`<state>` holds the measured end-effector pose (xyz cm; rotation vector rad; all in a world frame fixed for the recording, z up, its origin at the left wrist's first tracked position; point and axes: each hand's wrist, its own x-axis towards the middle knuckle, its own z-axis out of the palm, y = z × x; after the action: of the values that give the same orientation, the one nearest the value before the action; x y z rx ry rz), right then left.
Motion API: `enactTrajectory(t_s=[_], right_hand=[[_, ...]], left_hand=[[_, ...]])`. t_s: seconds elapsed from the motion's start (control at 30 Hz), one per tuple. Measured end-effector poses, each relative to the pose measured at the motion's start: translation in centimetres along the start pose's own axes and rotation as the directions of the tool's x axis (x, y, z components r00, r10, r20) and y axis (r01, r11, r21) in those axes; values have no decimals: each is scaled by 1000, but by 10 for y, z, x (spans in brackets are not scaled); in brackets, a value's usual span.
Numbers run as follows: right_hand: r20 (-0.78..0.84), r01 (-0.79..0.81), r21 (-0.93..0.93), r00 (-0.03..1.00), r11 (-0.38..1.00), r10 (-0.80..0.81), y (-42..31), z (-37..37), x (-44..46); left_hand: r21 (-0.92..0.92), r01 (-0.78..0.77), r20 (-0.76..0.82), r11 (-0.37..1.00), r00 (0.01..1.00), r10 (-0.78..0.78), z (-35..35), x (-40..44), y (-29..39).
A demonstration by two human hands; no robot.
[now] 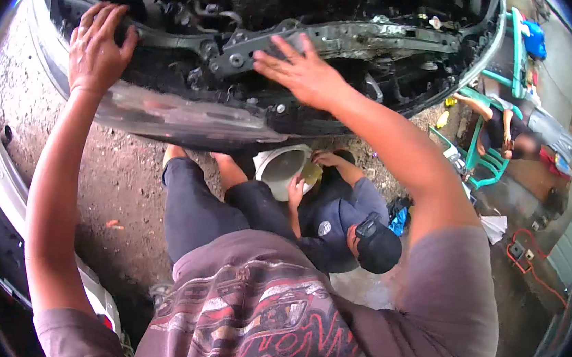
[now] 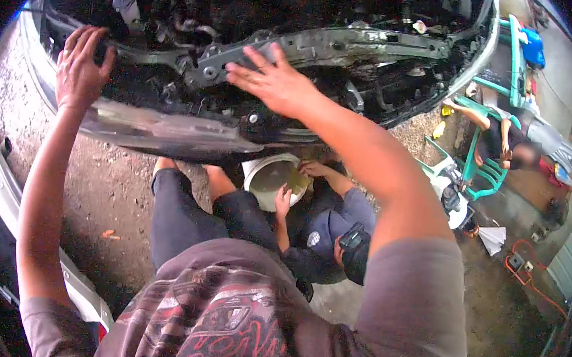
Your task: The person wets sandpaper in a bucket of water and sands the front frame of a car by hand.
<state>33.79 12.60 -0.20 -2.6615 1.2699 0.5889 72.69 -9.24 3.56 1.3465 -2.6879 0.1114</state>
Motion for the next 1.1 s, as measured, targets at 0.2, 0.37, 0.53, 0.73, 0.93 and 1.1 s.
enactTrajectory(t_s=[0.2,0.37,0.53,0.73,0.93,1.1], right_hand=[[33,-8,-16,999,1000,9,33,-2,-22],[-120,-88,187,986,978,112,-10,0,20],[17,-9,-1,1000,1000,9,49,4,-26],[25,-277,132,961,952,276,-2,5,-28],[-29,-556,168,823,814,568,7,8,-41],[218,-793,563,415,234,883,-73,-28,31]], left_hand=[[35,4,39,999,999,-5,-5,1,5],[42,-8,33,999,999,7,-5,2,5],[18,-28,37,999,999,27,-3,1,5],[23,-22,42,1000,999,21,-5,1,7],[19,-65,36,998,997,64,-16,3,12],[9,-113,20,994,993,113,-12,4,9]])
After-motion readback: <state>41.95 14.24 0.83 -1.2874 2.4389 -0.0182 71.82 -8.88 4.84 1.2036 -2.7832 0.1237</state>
